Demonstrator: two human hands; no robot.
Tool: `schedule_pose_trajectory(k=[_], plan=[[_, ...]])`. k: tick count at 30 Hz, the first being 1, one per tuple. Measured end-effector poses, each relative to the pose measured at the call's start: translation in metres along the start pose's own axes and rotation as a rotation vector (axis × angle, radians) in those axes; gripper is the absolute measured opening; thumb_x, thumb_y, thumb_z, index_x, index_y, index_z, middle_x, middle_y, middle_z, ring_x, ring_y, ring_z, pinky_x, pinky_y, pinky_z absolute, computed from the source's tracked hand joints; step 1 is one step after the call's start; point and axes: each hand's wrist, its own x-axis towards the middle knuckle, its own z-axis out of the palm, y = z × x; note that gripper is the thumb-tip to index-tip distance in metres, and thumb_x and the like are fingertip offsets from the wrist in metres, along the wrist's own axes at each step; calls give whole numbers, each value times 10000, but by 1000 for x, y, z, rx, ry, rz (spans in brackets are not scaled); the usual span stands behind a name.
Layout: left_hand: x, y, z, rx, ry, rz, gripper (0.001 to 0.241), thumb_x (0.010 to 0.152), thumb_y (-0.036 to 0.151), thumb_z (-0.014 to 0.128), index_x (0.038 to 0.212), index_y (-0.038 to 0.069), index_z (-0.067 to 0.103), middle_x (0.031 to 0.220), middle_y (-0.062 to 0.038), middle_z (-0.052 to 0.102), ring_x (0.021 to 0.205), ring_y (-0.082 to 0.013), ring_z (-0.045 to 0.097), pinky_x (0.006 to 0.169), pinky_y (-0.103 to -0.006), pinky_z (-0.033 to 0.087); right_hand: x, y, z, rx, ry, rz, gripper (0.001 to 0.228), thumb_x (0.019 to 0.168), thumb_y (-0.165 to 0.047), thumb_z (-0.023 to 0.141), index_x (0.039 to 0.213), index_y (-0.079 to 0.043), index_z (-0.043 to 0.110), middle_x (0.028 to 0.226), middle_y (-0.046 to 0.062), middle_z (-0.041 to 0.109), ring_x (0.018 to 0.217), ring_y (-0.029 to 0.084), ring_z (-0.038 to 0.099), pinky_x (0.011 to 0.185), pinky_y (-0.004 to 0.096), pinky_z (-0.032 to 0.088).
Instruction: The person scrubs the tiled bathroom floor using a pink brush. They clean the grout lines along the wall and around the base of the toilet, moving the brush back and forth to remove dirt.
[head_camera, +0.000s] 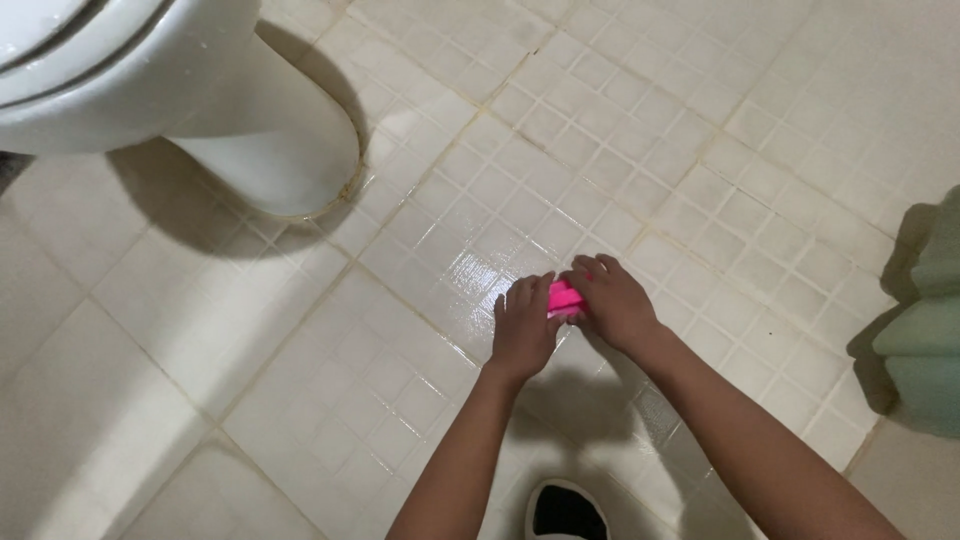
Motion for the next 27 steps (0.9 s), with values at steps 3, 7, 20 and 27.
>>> schedule_pose_trajectory(k=[3, 7, 20, 27], plan=[[7, -3, 4, 4, 13, 16, 670, 942, 255, 701, 1510, 68, 399, 1447, -177, 465, 1394, -377, 393, 1134, -575, 253, 6, 0, -1, 17, -35, 68, 694, 687, -307, 882, 1309, -157, 614, 1471, 92, 542, 1383, 373, 464, 1091, 454, 464], [-15, -2, 1, -26, 25, 38, 674, 919, 219, 708, 1502, 57, 409, 1425, -177, 481, 1380, -373, 411, 1127, -564, 268, -12, 3, 15, 58, 5, 25, 690, 700, -306, 873, 1314, -135, 609, 1465, 112, 548, 1361, 385, 480, 1072, 461, 476], [8, -4, 7, -2, 66, 46, 676, 919, 224, 713, 1508, 79, 413, 1423, -170, 490, 1377, -366, 426, 1129, -578, 269, 6, 3, -1, 11, -3, 42, 682, 691, -301, 883, 1301, -153, 617, 1450, 92, 553, 1356, 371, 486, 1064, 458, 485], [-25, -3, 5, -91, 65, 77, 639, 945, 215, 697, 1509, 73, 433, 1425, -182, 501, 1367, -371, 434, 1138, -539, 298, -21, -1, 13, 54, 20, -8, 696, 707, -261, 867, 1337, -130, 602, 1453, 120, 550, 1332, 383, 491, 1033, 466, 497]])
